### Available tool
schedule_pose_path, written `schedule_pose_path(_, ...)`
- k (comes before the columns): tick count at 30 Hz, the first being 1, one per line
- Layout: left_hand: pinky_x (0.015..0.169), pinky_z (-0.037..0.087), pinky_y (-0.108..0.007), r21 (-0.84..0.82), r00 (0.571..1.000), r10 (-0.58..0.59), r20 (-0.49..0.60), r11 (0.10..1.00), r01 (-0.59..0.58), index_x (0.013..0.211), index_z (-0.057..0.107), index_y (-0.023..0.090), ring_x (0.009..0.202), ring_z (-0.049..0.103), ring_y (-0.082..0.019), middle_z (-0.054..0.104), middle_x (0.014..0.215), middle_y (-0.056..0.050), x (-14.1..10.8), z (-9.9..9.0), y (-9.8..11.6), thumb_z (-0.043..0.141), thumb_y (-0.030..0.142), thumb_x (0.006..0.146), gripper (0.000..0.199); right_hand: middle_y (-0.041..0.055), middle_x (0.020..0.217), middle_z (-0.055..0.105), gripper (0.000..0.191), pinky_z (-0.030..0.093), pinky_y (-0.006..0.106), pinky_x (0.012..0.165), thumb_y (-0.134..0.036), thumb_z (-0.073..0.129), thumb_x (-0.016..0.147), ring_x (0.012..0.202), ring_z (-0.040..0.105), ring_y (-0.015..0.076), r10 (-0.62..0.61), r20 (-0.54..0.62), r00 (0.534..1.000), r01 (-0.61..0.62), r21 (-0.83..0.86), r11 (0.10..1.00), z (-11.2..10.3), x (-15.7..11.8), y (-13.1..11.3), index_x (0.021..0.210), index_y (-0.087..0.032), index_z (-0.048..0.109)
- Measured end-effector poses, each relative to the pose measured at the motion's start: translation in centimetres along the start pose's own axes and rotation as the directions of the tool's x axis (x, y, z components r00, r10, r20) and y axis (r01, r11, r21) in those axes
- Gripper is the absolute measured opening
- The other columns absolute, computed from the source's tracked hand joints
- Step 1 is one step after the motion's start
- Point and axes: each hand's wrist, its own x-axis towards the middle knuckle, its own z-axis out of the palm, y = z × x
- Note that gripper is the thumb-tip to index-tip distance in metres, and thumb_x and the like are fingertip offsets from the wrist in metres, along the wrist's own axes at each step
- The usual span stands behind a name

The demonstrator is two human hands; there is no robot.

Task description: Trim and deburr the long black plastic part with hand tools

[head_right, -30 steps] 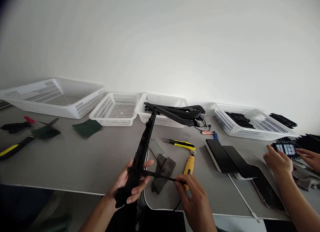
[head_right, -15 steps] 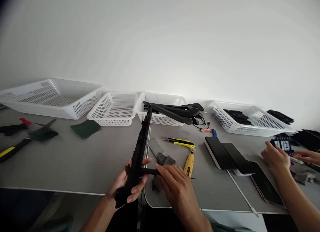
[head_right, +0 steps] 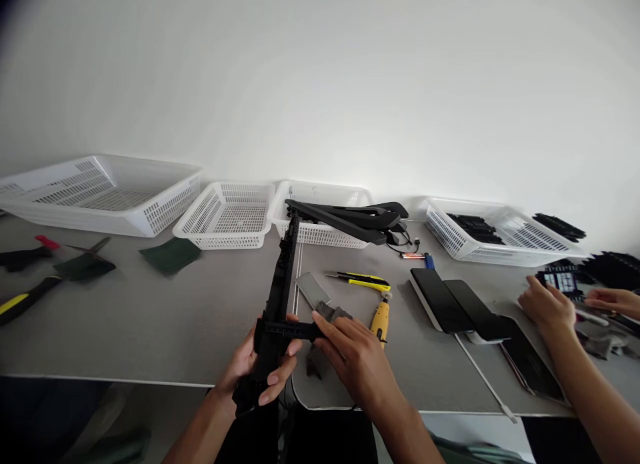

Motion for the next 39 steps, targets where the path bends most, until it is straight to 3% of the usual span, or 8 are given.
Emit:
schedule_pose_path(11,0.040,0.053,-0.018,-0.040,0.997,0.012,0.080,0.999,-0.009,0.135,0.069,0.022,0.060,0.060,-0.010,0.066,0.101,-0.009,0.2,-0.2,-0.1,0.046,0.066,0.106,0.057,0.0050,0.087,0.072,0.042,0.054,0.032,0.065,-0.032,0.061,0.109,0.073,0.067,0.0213,-0.040,-0.022,0.999,0.040,-0.012,0.999,-0.4,0.0,-0.2,0.149,-0.025,0.066)
schedule_pose_path(16,0.041,0.053,-0.019,0.023,0.997,0.005,0.079,1.000,-0.007,0.135,0.067,0.020,0.059,0.059,-0.010,0.067,0.106,-0.010,0.1,-0.1,-0.3,0.038,0.064,0.109,0.059,0.0020,0.080,0.071,0.039,0.053,0.031,0.067,-0.036,0.069,0.104,0.067,0.066,0.0188,0.037,-0.203,0.979,-0.048,-0.053,0.997,-1.2,1.4,0.5,0.140,-0.023,0.072)
schedule_pose_path(21,0.041,0.054,-0.019,0.068,0.998,-0.010,0.061,0.998,0.006,0.143,0.063,0.018,0.058,0.059,-0.010,0.067,0.105,-0.011,-0.2,0.1,-0.4,0.030,0.061,0.111,0.063,0.0026,0.086,0.077,0.025,0.055,0.030,0.069,-0.031,0.069,0.096,0.065,0.069,0.0171,0.102,-0.347,0.932,-0.139,-0.082,0.987,-1.0,4.9,2.4,0.118,-0.021,0.077)
schedule_pose_path(24,0.041,0.054,-0.018,0.057,0.998,-0.006,0.064,0.998,0.003,0.144,0.063,0.017,0.059,0.060,-0.010,0.067,0.104,-0.011,-0.2,0.0,-0.4,0.026,0.060,0.112,0.064,0.0012,0.077,0.074,0.023,0.054,0.029,0.066,-0.030,0.066,0.094,0.064,0.070,0.0180,0.079,-0.334,0.939,-0.125,-0.119,0.985,-0.1,6.8,3.5,0.113,-0.021,0.077)
schedule_pose_path(28,0.041,0.054,-0.018,0.030,0.997,0.006,0.083,1.000,-0.008,0.144,0.063,0.016,0.059,0.061,-0.010,0.068,0.103,-0.011,-0.1,0.0,-0.4,0.024,0.059,0.112,0.066,0.0044,0.086,0.077,0.029,0.058,0.031,0.072,-0.028,0.064,0.097,0.073,0.074,0.0205,0.011,-0.260,0.966,-0.040,-0.108,0.993,1.0,7.9,4.8,0.122,-0.018,0.075)
schedule_pose_path(32,0.040,0.053,-0.017,0.009,0.997,0.014,0.081,1.000,-0.015,0.142,0.065,0.016,0.058,0.060,-0.010,0.067,0.102,-0.011,-0.1,0.3,-0.1,0.029,0.060,0.111,0.065,0.0071,0.096,0.080,0.030,0.060,0.033,0.076,-0.027,0.065,0.098,0.079,0.077,0.0223,-0.032,-0.228,0.973,0.010,-0.097,0.995,1.3,8.0,5.7,0.126,-0.019,0.073)
schedule_pose_path(39,0.040,0.053,-0.017,-0.003,0.997,0.012,0.075,1.000,-0.012,0.142,0.065,0.015,0.059,0.061,-0.010,0.067,0.102,-0.011,-0.1,0.4,0.0,0.030,0.060,0.111,0.064,0.0069,0.093,0.080,0.033,0.061,0.033,0.075,-0.026,0.066,0.097,0.080,0.078,0.0233,-0.040,-0.216,0.976,0.018,-0.102,0.995,1.5,7.6,6.1,0.129,-0.020,0.074)
